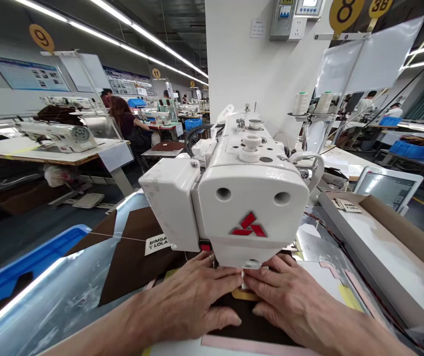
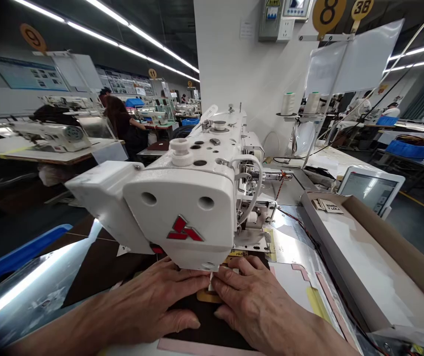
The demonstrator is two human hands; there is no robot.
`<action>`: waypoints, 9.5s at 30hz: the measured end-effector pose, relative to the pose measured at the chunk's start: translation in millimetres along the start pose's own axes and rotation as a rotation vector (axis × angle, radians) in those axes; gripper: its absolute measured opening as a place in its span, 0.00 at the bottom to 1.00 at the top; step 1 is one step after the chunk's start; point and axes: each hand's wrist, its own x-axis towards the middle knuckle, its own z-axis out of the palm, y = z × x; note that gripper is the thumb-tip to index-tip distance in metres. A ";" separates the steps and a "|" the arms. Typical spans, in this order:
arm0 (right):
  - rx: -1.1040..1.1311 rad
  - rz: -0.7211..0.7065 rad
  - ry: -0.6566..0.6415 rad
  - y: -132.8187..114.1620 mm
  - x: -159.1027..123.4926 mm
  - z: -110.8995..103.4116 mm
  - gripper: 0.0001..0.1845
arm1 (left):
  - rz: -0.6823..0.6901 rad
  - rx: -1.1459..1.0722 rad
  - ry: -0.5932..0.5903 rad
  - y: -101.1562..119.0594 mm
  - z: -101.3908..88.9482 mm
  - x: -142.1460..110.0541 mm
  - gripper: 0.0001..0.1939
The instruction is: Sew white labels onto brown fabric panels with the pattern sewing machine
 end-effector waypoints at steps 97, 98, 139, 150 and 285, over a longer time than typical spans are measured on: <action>-0.005 0.019 -0.029 -5.6 -2.7 -1.8 0.16 | 0.095 0.149 -0.034 -19.2 1.7 -27.0 0.28; -0.003 0.016 -0.017 -5.7 -2.5 -1.9 0.16 | 0.093 0.140 -0.027 -19.6 2.4 -26.8 0.28; -0.036 -0.053 0.193 14.8 1.3 -0.8 0.17 | 0.005 0.056 0.041 -30.6 -0.5 -16.0 0.24; -0.227 -0.199 0.356 -10.7 -7.0 21.5 0.19 | -0.001 0.177 0.069 -42.3 -4.3 -79.1 0.21; -0.479 -0.243 0.619 -3.9 -23.4 37.2 0.20 | 0.072 0.239 -0.087 -19.0 9.8 -9.9 0.29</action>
